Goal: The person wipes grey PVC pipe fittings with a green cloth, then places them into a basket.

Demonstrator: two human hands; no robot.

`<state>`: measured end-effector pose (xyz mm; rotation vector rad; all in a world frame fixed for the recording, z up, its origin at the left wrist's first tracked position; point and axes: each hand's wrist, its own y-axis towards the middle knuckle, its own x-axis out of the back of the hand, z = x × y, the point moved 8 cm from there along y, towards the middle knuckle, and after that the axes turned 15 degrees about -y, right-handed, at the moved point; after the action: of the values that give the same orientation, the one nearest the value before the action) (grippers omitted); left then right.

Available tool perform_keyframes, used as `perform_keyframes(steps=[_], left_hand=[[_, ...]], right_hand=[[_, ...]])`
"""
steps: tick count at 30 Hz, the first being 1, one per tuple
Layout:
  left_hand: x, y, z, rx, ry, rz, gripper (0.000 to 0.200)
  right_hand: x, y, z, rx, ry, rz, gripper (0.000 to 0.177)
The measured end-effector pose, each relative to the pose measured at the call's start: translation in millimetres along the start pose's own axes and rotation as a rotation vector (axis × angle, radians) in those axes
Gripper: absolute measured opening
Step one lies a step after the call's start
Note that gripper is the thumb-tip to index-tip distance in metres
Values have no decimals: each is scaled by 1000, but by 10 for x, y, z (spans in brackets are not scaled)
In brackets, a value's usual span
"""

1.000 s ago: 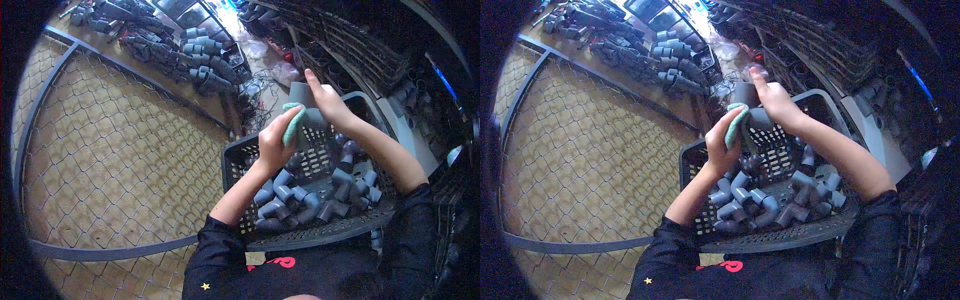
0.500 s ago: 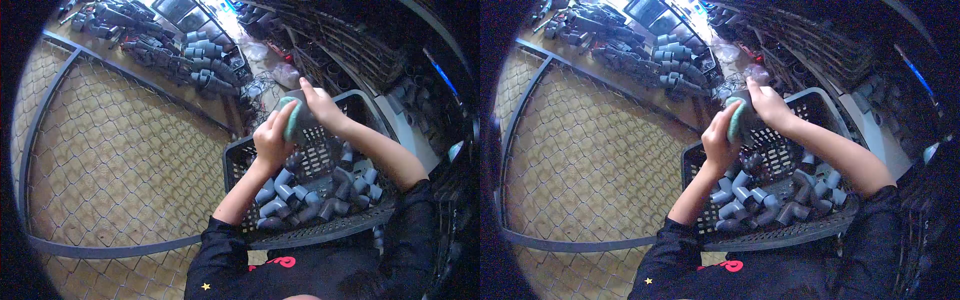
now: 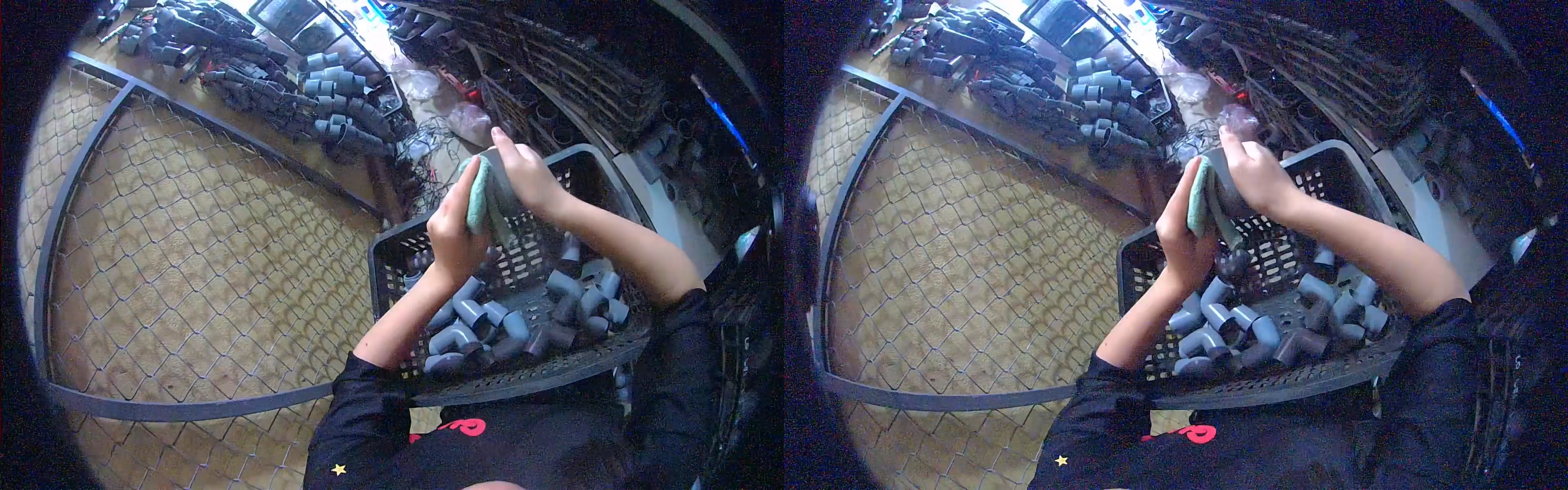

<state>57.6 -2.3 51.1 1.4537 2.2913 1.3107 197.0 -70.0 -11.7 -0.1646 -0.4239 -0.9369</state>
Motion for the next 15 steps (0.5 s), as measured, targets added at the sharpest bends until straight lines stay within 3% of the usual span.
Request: perform_keyframes(steps=[3, 4, 7, 10, 11, 12, 15], left_hand=[[-58, -35, -52, -31, -11, 24, 51], [-98, -69, -63, -46, -23, 38, 51], [-140, -118, -8, 23, -40, 93, 53], [-52, -28, 58, 14, -50, 47, 54], [1, 32, 40, -52, -40, 5, 53], [42, 39, 104, -54, -78, -34, 51], [64, -50, 289, 72, -182, -59, 51]], right_hand=[[27, 65, -224, -163, 159, -86, 70], [153, -81, -2, -218, 322, -144, 69], [294, -46, -3, -207, 420, -216, 69], [109, -54, 74, -131, 239, 5, 69], [-82, -77, 59, -96, 384, 75, 71], [-160, -121, 97, -67, 331, 89, 71], [-246, -150, 231, 94, 292, 158, 64]])
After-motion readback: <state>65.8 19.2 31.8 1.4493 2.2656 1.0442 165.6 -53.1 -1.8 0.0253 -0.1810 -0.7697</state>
